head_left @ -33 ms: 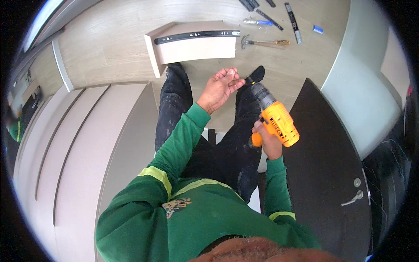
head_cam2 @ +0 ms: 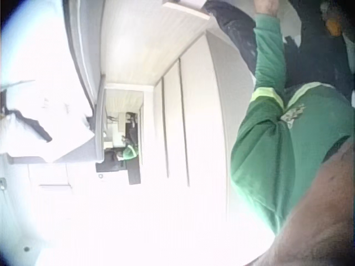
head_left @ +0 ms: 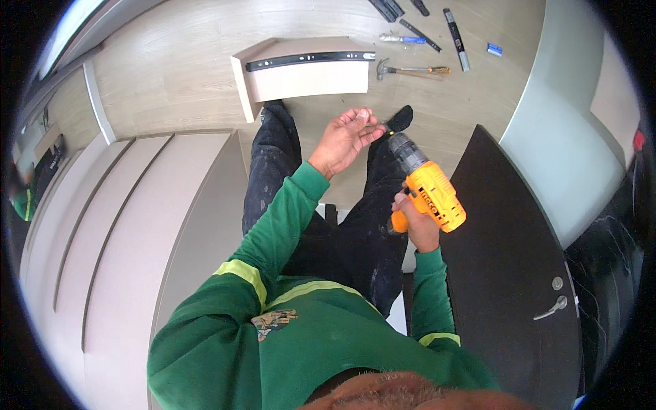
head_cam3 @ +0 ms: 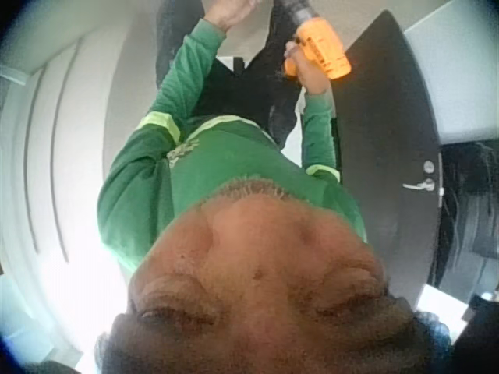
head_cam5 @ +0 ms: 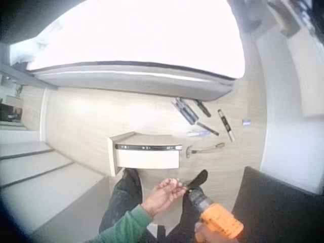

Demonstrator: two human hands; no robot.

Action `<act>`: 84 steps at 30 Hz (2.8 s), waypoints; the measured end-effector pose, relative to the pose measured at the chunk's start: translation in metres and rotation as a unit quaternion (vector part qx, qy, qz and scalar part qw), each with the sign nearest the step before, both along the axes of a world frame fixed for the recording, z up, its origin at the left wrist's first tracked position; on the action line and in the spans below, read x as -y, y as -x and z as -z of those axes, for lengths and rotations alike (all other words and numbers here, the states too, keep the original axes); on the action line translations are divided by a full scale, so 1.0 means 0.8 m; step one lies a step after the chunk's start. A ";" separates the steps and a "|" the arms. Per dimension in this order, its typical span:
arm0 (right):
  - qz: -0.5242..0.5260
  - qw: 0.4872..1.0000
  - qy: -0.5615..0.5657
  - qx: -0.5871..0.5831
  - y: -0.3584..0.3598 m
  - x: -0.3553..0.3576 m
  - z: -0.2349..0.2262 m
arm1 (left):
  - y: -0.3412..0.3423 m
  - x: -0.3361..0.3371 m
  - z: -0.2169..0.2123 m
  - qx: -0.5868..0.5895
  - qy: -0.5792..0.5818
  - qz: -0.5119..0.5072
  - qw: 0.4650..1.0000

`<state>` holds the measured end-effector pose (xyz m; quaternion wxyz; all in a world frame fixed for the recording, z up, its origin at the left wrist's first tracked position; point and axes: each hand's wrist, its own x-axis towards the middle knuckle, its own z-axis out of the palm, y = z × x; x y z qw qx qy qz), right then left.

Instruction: The person assembles a wooden drawer by attaching metal slides using a cordless drill and screws. They then lift the drawer and install it into a cabinet unit with assistance from another person.

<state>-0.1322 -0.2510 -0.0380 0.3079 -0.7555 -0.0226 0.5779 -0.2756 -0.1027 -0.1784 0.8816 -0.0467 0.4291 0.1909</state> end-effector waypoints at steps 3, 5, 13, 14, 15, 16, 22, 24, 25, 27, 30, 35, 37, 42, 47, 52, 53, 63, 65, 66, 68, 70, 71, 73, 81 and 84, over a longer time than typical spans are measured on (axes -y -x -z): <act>-0.038 0.999 0.007 0.001 0.008 -0.011 -0.011 | -0.005 -0.014 -0.030 0.033 0.002 -0.026 0.999; -0.046 0.999 -0.023 0.011 0.009 -0.014 -0.005 | -0.008 -0.015 -0.032 0.043 -0.012 -0.039 0.998; -0.226 0.947 -0.173 0.151 -0.048 0.001 0.019 | -0.044 0.000 -0.039 0.009 0.035 -0.089 0.995; -0.247 0.927 -0.210 0.187 -0.052 0.005 0.023 | -0.059 0.001 -0.050 0.002 0.057 -0.122 0.991; -0.189 0.975 -0.086 0.083 -0.054 -0.013 -0.004 | -0.062 0.006 -0.046 0.024 0.060 -0.138 0.988; -0.180 0.977 -0.079 0.083 -0.052 -0.013 -0.002 | -0.065 0.010 -0.038 0.050 0.067 -0.153 0.985; -0.218 0.972 -0.016 0.085 -0.034 -0.031 0.023 | -0.047 0.011 0.012 0.060 0.050 -0.138 0.987; -0.243 0.958 -0.065 0.135 -0.020 -0.045 0.025 | -0.033 0.002 0.023 0.081 0.050 -0.129 0.987; -0.267 0.944 -0.103 0.166 -0.016 -0.061 0.020 | -0.030 -0.005 0.026 0.084 0.058 -0.125 0.987; -0.344 0.897 -0.165 0.225 -0.016 -0.091 0.013 | -0.030 -0.017 0.031 0.085 0.086 -0.145 0.982; -0.332 0.902 -0.166 0.219 -0.012 -0.122 0.024 | -0.037 -0.036 0.048 0.087 0.106 -0.174 0.975; -0.322 0.915 -0.107 0.217 -0.010 -0.168 0.057 | -0.041 -0.070 0.086 0.067 0.140 -0.201 0.967; -0.366 0.896 -0.117 0.224 -0.013 -0.183 0.073 | -0.037 -0.079 0.107 0.068 0.171 -0.215 0.959; -0.366 0.899 -0.101 0.219 -0.017 -0.189 0.102 | -0.049 -0.085 0.131 0.065 0.177 -0.217 0.958; -0.392 0.888 -0.095 0.221 -0.019 -0.196 0.107 | -0.054 -0.080 0.144 0.060 0.180 -0.235 0.953; -0.413 0.882 -0.081 0.215 -0.022 -0.206 0.109 | -0.053 -0.087 0.148 0.056 0.186 -0.231 0.953; -0.411 0.882 -0.080 0.216 -0.020 -0.209 0.107 | -0.052 -0.086 0.149 0.052 0.189 -0.231 0.953; -0.403 0.886 -0.087 0.215 -0.022 -0.211 0.117 | -0.055 -0.091 0.153 0.045 0.228 -0.242 0.942; -0.399 0.884 -0.098 0.223 -0.020 -0.210 0.119 | -0.055 -0.091 0.155 0.046 0.237 -0.240 0.940; -0.398 0.884 -0.103 0.223 -0.019 -0.211 0.119 | -0.054 -0.092 0.155 0.045 0.240 -0.236 0.940; -0.394 0.884 -0.112 0.225 -0.018 -0.213 0.117 | -0.053 -0.094 0.153 0.039 0.242 -0.231 0.941; -0.399 0.883 -0.108 0.222 -0.019 -0.215 0.116 | -0.054 -0.093 0.155 0.030 0.240 -0.229 0.943; -0.402 0.883 -0.105 0.220 -0.020 -0.215 0.115 | -0.055 -0.092 0.157 0.033 0.239 -0.232 0.942; -0.405 0.880 -0.105 0.227 -0.019 -0.217 0.114 | -0.054 -0.092 0.158 0.037 0.239 -0.236 0.941; -0.398 0.886 -0.078 0.225 -0.018 -0.223 0.114 | -0.054 -0.092 0.164 0.040 0.257 -0.244 0.934; -0.385 0.893 -0.087 0.215 -0.019 -0.221 0.122 | -0.052 -0.089 0.158 0.054 0.229 -0.243 0.941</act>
